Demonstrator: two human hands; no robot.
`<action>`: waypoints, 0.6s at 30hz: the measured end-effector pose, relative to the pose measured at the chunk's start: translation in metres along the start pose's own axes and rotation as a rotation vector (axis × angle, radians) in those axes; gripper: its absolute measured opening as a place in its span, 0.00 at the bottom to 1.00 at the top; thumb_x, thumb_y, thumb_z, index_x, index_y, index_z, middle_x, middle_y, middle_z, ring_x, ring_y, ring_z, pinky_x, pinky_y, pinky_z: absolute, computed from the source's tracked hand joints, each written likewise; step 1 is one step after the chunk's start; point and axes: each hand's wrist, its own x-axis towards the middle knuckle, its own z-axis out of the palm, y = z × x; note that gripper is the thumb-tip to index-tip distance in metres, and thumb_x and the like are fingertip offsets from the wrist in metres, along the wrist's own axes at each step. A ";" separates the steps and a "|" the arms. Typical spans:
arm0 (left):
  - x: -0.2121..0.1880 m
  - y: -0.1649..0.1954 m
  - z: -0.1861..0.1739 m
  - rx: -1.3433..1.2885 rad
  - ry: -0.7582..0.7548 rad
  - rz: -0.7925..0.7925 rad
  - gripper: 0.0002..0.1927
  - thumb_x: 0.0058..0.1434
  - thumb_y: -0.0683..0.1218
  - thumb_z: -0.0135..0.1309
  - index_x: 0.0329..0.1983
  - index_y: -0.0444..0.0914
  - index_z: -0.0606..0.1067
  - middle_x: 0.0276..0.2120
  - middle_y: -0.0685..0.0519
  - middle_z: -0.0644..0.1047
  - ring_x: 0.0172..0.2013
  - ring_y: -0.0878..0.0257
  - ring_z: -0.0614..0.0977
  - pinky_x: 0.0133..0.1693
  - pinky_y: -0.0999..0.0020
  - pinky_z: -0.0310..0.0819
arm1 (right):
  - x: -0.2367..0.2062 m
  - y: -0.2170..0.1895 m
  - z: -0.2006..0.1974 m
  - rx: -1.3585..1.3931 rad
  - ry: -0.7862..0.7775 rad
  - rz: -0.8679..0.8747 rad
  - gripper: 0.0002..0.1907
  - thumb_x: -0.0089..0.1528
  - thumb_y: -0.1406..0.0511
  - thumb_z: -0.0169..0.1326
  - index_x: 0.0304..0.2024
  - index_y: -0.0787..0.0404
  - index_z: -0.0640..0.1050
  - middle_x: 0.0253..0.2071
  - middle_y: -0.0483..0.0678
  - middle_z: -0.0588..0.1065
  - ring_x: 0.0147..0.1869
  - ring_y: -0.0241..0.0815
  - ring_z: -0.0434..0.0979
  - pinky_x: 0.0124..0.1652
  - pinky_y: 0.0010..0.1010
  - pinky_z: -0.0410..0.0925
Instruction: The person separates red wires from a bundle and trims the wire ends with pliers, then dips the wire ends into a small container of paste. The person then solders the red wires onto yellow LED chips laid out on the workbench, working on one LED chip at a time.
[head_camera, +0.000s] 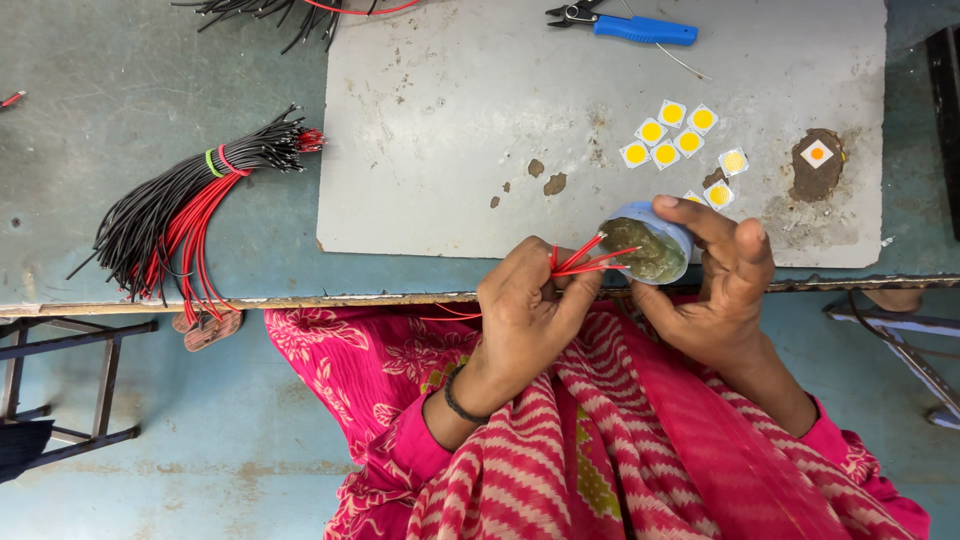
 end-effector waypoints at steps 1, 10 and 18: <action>0.000 0.000 0.001 0.006 0.002 0.015 0.11 0.61 0.35 0.65 0.32 0.31 0.72 0.26 0.51 0.70 0.25 0.66 0.70 0.26 0.69 0.64 | 0.000 0.000 0.000 0.004 -0.003 -0.002 0.66 0.55 0.83 0.61 0.77 0.34 0.37 0.66 0.61 0.66 0.63 0.51 0.76 0.56 0.36 0.74; -0.004 -0.001 -0.001 -0.072 0.006 -0.049 0.11 0.63 0.35 0.64 0.31 0.31 0.71 0.26 0.54 0.69 0.26 0.70 0.68 0.26 0.71 0.61 | -0.001 0.002 -0.001 -0.033 0.008 0.006 0.66 0.56 0.83 0.61 0.78 0.36 0.36 0.66 0.62 0.65 0.64 0.53 0.75 0.57 0.37 0.74; 0.001 0.003 -0.006 -0.037 -0.010 -0.117 0.07 0.64 0.38 0.64 0.34 0.31 0.77 0.24 0.54 0.68 0.24 0.69 0.66 0.25 0.71 0.58 | -0.004 0.000 -0.002 0.018 0.017 0.059 0.66 0.56 0.83 0.60 0.78 0.35 0.36 0.67 0.61 0.65 0.65 0.49 0.74 0.59 0.36 0.73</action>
